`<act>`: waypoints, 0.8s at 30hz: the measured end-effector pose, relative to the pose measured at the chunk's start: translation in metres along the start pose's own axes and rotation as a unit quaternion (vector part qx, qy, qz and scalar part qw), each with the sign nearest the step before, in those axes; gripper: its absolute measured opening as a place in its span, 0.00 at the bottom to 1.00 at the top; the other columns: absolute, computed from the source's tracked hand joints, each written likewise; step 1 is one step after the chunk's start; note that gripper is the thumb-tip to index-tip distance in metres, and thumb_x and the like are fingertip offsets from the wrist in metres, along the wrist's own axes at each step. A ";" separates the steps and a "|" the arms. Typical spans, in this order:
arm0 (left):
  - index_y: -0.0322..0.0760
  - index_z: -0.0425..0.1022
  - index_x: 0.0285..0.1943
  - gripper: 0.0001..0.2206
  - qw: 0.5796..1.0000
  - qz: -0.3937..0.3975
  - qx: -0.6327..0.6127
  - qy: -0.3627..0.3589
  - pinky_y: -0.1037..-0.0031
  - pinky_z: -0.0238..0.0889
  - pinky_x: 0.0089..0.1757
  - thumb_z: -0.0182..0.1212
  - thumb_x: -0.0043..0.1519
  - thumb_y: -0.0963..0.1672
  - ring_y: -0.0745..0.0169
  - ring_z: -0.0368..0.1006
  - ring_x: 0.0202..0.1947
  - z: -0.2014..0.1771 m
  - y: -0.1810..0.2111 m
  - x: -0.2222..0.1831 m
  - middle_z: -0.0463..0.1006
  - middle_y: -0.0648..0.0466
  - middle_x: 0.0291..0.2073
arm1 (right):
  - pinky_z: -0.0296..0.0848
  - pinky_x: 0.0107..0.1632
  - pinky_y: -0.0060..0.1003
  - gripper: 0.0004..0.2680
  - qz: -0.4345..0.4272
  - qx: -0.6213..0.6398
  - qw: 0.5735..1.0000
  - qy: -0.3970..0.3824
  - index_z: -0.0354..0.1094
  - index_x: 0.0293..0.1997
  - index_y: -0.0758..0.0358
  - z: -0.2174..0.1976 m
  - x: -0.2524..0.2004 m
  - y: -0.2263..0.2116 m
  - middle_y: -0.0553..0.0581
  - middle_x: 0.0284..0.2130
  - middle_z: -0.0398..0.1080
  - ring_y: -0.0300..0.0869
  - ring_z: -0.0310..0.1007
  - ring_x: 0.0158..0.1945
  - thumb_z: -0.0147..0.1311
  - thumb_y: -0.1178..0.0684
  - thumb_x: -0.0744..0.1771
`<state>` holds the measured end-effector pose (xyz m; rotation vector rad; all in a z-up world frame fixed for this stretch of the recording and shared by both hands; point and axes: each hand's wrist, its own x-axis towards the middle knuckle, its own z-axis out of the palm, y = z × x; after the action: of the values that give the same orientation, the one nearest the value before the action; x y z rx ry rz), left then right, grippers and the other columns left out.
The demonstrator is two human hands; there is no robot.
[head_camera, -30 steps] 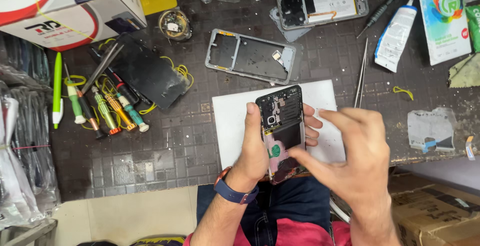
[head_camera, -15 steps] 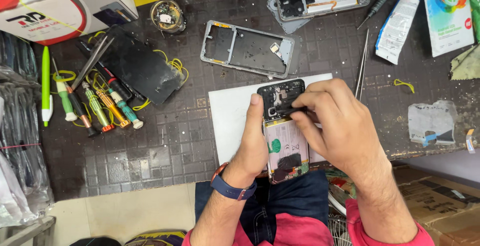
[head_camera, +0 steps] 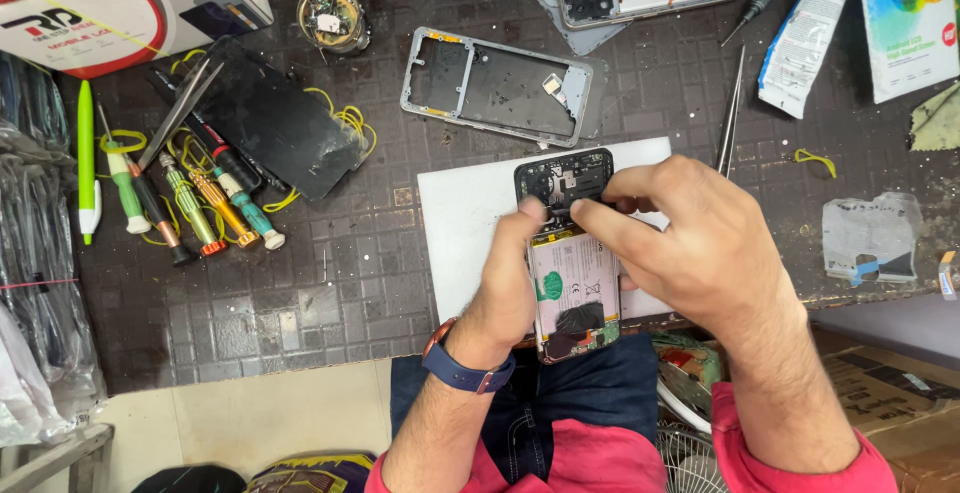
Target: The person disassembles a smartphone by prying open the back cover, removing the battery, detaching ribbon cables, and separating the screen assembly from the frame. The person uses a metal prying tool and tweezers to carefully remove internal components.
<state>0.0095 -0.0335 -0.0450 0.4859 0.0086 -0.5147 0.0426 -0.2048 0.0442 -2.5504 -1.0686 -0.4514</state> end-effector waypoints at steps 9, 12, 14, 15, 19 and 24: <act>0.20 0.67 0.63 0.18 0.998 0.003 0.065 0.003 0.61 0.74 0.47 0.45 0.75 0.45 0.47 0.77 0.47 0.012 0.008 0.000 0.78 0.37 0.49 | 0.77 0.45 0.40 0.13 0.083 0.186 0.979 0.016 0.69 0.51 0.63 0.000 -0.005 0.006 0.60 0.45 0.69 0.49 0.75 0.44 0.63 0.61 0.64; 0.23 0.68 0.64 0.20 0.996 0.017 0.084 0.001 0.63 0.74 0.50 0.44 0.75 0.48 0.51 0.77 0.52 0.017 0.010 0.002 0.78 0.38 0.52 | 0.76 0.45 0.40 0.17 0.083 0.203 0.976 0.018 0.67 0.52 0.64 -0.007 -0.001 0.003 0.62 0.45 0.68 0.49 0.74 0.43 0.65 0.58 0.60; 0.23 0.68 0.63 0.21 0.996 0.014 0.093 0.008 0.61 0.75 0.49 0.46 0.75 0.49 0.52 0.77 0.52 0.019 0.011 0.003 0.78 0.39 0.51 | 0.77 0.46 0.38 0.18 0.085 0.205 0.975 0.005 0.66 0.54 0.63 -0.011 0.003 0.000 0.62 0.48 0.67 0.46 0.75 0.43 0.66 0.57 0.61; 0.22 0.68 0.63 0.21 0.995 0.016 0.096 0.003 0.61 0.75 0.49 0.46 0.76 0.49 0.51 0.77 0.51 0.020 0.011 0.003 0.78 0.37 0.51 | 0.77 0.46 0.39 0.18 0.073 0.166 0.983 0.002 0.66 0.53 0.64 -0.013 0.006 -0.001 0.61 0.48 0.68 0.48 0.75 0.44 0.66 0.57 0.60; 0.25 0.67 0.63 0.22 0.998 0.000 0.064 0.008 0.61 0.76 0.47 0.45 0.74 0.51 0.51 0.78 0.48 0.018 0.012 0.003 0.78 0.38 0.50 | 0.75 0.44 0.41 0.18 0.048 0.061 0.997 -0.027 0.68 0.53 0.64 -0.022 0.017 -0.003 0.58 0.50 0.71 0.49 0.74 0.44 0.68 0.58 0.60; 0.24 0.70 0.62 0.33 0.993 0.003 0.115 -0.015 0.64 0.76 0.44 0.43 0.71 0.60 0.51 0.79 0.44 0.012 0.010 -0.002 0.78 0.40 0.48 | 0.74 0.44 0.40 0.16 0.000 0.009 0.999 -0.052 0.69 0.50 0.64 -0.034 0.031 -0.008 0.55 0.47 0.73 0.48 0.75 0.45 0.67 0.54 0.60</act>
<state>0.0109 -0.0302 -0.0296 0.7022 -0.0821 -0.5196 0.0517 -0.1943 0.0886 -2.5831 -1.1037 -0.3100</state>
